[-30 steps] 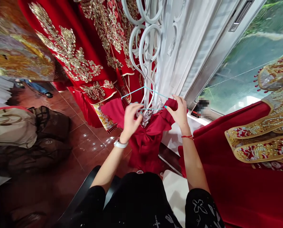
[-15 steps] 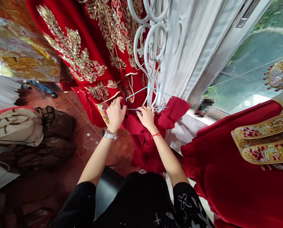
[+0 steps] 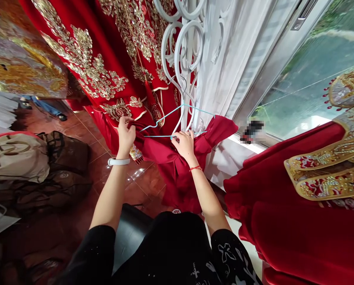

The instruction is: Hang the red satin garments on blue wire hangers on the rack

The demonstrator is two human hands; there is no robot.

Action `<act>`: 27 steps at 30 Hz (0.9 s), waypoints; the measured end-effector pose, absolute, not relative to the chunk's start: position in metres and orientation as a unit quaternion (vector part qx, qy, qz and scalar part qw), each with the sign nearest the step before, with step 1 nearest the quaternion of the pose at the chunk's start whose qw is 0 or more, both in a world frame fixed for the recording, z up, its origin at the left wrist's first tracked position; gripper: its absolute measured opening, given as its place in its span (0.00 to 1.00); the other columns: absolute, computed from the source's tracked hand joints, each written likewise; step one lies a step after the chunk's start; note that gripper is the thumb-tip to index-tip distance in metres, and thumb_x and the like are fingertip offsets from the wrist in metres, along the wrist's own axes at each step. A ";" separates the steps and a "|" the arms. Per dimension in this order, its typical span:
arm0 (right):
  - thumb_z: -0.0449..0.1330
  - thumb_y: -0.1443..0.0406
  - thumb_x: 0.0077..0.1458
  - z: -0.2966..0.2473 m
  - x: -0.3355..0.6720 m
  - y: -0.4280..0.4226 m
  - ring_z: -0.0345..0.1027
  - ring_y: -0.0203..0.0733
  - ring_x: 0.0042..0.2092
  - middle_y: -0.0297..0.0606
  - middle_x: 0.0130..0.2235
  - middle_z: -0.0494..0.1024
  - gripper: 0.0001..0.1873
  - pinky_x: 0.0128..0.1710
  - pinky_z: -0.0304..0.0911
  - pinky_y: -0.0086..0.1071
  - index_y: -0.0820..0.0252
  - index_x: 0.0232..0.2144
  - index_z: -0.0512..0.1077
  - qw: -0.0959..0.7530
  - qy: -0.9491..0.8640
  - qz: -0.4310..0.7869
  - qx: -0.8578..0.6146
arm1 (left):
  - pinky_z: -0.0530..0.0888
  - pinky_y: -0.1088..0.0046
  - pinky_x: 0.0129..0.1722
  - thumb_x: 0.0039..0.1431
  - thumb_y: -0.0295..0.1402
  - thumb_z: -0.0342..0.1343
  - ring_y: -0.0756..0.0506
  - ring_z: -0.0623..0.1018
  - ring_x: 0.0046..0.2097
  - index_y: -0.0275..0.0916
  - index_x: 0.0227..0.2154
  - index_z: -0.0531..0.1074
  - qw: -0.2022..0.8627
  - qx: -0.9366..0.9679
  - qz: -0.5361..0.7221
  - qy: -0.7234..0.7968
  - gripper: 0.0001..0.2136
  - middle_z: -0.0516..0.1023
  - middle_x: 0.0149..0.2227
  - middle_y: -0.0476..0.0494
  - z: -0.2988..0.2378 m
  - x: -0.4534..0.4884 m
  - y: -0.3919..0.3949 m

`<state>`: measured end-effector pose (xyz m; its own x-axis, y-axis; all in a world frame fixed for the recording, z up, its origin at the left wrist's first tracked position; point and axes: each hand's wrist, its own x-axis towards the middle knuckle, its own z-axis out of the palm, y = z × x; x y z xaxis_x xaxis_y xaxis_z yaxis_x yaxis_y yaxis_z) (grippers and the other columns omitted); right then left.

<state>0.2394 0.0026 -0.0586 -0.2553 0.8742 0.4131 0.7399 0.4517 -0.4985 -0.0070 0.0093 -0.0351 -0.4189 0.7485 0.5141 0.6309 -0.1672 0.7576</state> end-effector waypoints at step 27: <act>0.50 0.62 0.71 -0.039 0.197 -0.028 0.71 0.49 0.56 0.42 0.52 0.79 0.18 0.68 0.51 0.48 0.50 0.54 0.77 0.388 -0.797 0.142 -0.441 | 0.67 0.72 0.34 0.62 0.26 0.48 0.46 0.71 0.29 0.42 0.22 0.61 0.170 0.560 0.396 0.707 0.12 0.70 0.25 0.46 -0.127 -0.010 -0.080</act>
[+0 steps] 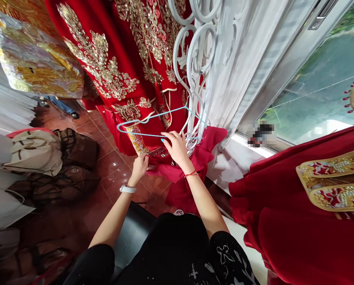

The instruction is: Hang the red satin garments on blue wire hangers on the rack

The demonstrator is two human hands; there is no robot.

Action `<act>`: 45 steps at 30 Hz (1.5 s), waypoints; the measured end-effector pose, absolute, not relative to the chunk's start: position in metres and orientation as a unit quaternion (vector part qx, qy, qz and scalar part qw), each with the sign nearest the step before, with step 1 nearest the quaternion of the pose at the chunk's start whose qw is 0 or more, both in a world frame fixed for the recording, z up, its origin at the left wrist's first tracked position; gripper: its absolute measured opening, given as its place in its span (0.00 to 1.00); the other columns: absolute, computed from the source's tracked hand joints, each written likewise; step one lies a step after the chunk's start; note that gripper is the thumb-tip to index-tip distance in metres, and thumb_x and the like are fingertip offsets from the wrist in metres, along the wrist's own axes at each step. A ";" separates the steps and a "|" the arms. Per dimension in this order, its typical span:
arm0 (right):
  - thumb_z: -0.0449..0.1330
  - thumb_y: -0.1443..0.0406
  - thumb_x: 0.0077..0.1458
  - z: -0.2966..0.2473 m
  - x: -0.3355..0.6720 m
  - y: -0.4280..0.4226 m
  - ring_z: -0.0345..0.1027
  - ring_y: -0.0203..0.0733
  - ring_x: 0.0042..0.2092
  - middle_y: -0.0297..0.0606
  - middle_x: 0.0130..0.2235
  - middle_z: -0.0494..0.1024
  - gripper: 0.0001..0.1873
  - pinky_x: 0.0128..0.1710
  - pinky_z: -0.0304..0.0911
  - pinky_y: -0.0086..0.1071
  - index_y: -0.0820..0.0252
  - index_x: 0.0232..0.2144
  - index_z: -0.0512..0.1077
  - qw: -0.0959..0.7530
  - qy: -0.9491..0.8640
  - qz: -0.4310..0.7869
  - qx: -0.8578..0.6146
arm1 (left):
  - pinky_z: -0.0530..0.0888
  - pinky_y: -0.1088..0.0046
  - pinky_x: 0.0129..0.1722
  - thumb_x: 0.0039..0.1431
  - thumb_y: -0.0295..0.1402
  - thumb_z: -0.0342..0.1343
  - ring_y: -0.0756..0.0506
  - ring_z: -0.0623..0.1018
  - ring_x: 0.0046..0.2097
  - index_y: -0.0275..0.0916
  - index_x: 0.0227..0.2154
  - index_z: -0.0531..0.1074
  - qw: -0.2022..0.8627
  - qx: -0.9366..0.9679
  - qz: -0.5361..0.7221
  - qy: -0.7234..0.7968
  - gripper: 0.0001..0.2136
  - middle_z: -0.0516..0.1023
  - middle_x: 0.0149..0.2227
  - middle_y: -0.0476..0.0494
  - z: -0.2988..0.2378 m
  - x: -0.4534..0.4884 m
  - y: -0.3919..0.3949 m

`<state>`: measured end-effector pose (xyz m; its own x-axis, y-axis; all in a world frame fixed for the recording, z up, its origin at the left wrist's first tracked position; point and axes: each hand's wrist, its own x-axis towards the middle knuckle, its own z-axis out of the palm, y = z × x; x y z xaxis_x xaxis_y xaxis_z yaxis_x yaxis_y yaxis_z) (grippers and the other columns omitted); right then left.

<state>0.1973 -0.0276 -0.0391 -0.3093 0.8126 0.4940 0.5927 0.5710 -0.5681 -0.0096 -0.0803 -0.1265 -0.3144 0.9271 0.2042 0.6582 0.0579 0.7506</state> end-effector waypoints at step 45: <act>0.56 0.71 0.56 -0.078 0.293 0.030 0.78 0.56 0.43 0.56 0.34 0.81 0.13 0.49 0.69 0.44 0.60 0.24 0.76 0.317 -0.656 0.206 -0.653 | 0.63 0.73 0.29 0.66 0.42 0.50 0.49 0.62 0.26 0.42 0.23 0.60 0.314 0.536 0.531 0.576 0.16 0.62 0.23 0.52 -0.055 0.072 -0.160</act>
<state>0.2932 0.0301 -0.0784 0.0545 0.9876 0.1474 0.7264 0.0620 -0.6845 0.0716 -0.1595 -0.0553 -0.2279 0.9514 0.2071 0.2831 -0.1387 0.9490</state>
